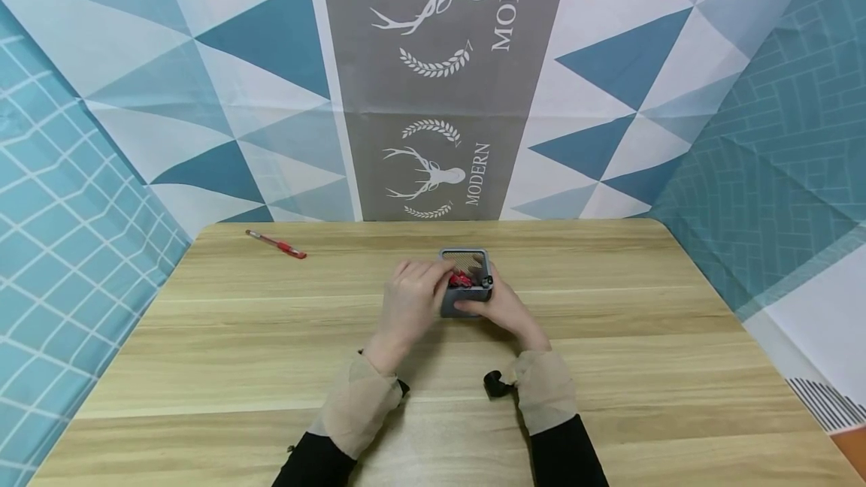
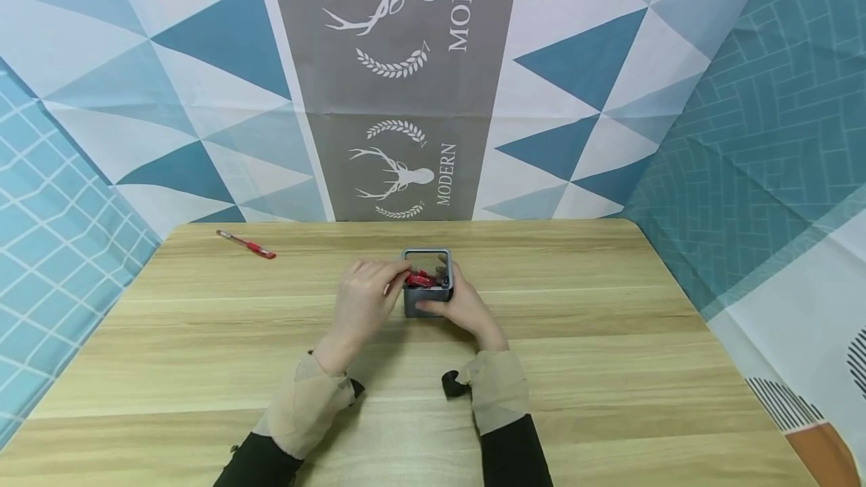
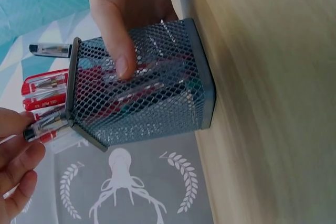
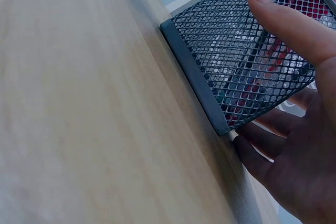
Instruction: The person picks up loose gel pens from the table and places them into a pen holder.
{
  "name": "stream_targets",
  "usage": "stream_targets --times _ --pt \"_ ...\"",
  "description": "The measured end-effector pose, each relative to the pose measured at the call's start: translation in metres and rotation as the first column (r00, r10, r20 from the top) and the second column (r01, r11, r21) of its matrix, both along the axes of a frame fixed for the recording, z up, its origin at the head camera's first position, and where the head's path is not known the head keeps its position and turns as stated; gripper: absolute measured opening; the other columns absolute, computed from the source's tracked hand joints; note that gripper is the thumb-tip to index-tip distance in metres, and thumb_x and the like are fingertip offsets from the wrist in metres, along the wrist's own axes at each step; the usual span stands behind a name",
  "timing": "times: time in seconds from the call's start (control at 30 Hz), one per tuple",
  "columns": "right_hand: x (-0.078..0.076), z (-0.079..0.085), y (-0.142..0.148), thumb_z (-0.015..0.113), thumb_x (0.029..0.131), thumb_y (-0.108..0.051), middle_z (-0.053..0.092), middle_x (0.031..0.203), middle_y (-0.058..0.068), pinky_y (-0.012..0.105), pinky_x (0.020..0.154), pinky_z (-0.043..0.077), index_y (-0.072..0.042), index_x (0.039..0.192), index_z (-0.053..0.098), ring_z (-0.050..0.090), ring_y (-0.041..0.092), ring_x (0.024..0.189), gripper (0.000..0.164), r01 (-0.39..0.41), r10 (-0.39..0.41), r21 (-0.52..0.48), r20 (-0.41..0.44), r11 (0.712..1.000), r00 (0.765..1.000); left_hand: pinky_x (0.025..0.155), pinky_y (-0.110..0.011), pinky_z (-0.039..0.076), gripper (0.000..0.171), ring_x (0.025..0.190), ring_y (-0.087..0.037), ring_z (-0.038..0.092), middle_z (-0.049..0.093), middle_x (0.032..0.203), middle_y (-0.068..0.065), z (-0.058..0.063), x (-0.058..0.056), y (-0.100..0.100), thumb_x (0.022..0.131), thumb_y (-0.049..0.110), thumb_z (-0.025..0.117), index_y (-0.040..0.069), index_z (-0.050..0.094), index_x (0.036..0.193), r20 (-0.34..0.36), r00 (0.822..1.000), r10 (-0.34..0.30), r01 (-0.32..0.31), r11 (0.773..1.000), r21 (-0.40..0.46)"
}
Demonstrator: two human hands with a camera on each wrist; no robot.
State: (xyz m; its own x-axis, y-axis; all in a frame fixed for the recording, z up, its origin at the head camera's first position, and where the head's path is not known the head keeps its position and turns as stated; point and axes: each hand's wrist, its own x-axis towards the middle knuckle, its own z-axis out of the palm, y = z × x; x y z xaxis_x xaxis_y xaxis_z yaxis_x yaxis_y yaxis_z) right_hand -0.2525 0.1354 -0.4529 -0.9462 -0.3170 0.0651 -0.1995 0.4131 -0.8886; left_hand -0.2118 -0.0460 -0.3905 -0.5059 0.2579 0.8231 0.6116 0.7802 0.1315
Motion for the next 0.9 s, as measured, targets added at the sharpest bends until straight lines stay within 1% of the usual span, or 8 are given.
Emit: stream_targets --times 0.13,0.2,0.27,0.37,0.53,0.6,0.8,0.9 --pt "0.008 0.014 -0.002 0.076 0.074 -0.021 0.045 0.134 0.022 0.050 0.104 0.031 -0.008 0.144 0.016 0.043 0.034 0.124 0.093 -0.016 0.016 -0.021 -0.002 1.000 1.000 0.066 -0.029 0.046 0.012 0.070 -0.017 0.064 0.070 0.082 -0.001 0.000 0.001 0.003 0.079 0.011 0.068 0.012 0.070 0.091 0.013 1.000 0.008 -0.009 1.000 0.015" --pt "0.012 0.022 -0.004 0.075 0.074 -0.017 0.044 0.134 0.024 0.051 0.104 0.030 -0.005 0.143 0.016 0.042 0.035 0.124 0.092 -0.021 0.021 -0.032 0.005 0.999 1.000 0.066 -0.029 0.046 0.011 0.071 -0.017 0.064 0.070 0.082 -0.001 0.000 0.001 0.004 0.079 0.010 0.068 0.011 0.069 0.091 0.021 1.000 0.011 -0.011 1.000 0.022" --pt "0.015 0.027 -0.005 0.074 0.075 -0.016 0.041 0.135 0.025 0.051 0.104 0.029 -0.004 0.143 0.017 0.040 0.036 0.126 0.091 -0.024 0.024 -0.027 0.009 0.999 1.000 0.066 -0.029 0.046 0.011 0.072 -0.016 0.064 0.069 0.083 -0.001 -0.001 0.001 0.005 0.079 0.010 0.068 0.011 0.069 0.090 0.035 0.999 0.013 -0.013 1.000 0.019" --pt "0.017 0.030 -0.005 0.074 0.075 -0.017 0.039 0.137 0.026 0.051 0.105 0.028 -0.005 0.143 0.018 0.037 0.036 0.128 0.089 -0.024 0.025 -0.014 0.013 1.000 1.000 0.067 -0.029 0.046 0.012 0.074 -0.016 0.064 0.069 0.085 -0.001 -0.001 0.001 0.004 0.079 0.009 0.068 0.011 0.068 0.090 0.060 0.998 0.012 -0.012 1.000 0.000" --pt "0.016 0.029 -0.005 0.074 0.075 -0.016 0.042 0.134 0.026 0.050 0.104 0.031 -0.003 0.143 0.017 0.041 0.036 0.125 0.090 -0.031 0.031 -0.013 0.003 0.999 1.000 0.068 -0.029 0.046 0.012 0.078 -0.015 0.064 0.068 0.086 -0.002 -0.001 0.000 0.002 0.079 0.009 0.066 0.011 0.066 0.091 0.083 0.997 0.008 -0.003 0.999 -0.051" --pt "0.016 0.028 -0.005 0.075 0.075 -0.016 0.044 0.132 0.026 0.050 0.102 0.032 -0.003 0.143 0.017 0.043 0.035 0.123 0.091 -0.033 0.033 -0.013 -0.003 0.999 0.999 0.069 -0.029 0.046 0.012 0.079 -0.015 0.064 0.067 0.087 -0.002 0.000 0.000 0.001 0.079 0.008 0.065 0.010 0.064 0.091 0.082 0.997 0.002 0.005 0.996 -0.088" --pt "0.017 0.031 -0.006 0.075 0.074 -0.015 0.045 0.131 0.025 0.050 0.102 0.033 -0.004 0.143 0.017 0.044 0.035 0.122 0.091 -0.027 0.027 -0.014 0.005 1.000 1.000 0.067 -0.028 0.045 0.018 0.075 -0.015 0.063 0.065 0.088 -0.001 0.003 0.000 -0.003 0.076 0.004 0.064 0.008 0.061 0.093 0.065 0.998 -0.022 0.036 0.976 -0.213" --pt "0.017 0.031 -0.006 0.074 0.074 -0.015 0.045 0.132 0.025 0.050 0.102 0.032 -0.003 0.143 0.017 0.044 0.035 0.122 0.090 -0.028 0.028 -0.017 0.009 0.999 1.000 0.067 -0.028 0.045 0.018 0.074 -0.014 0.063 0.065 0.088 -0.001 0.004 0.000 -0.004 0.076 0.005 0.064 0.008 0.060 0.094 0.073 0.997 -0.028 0.044 0.971 -0.236"
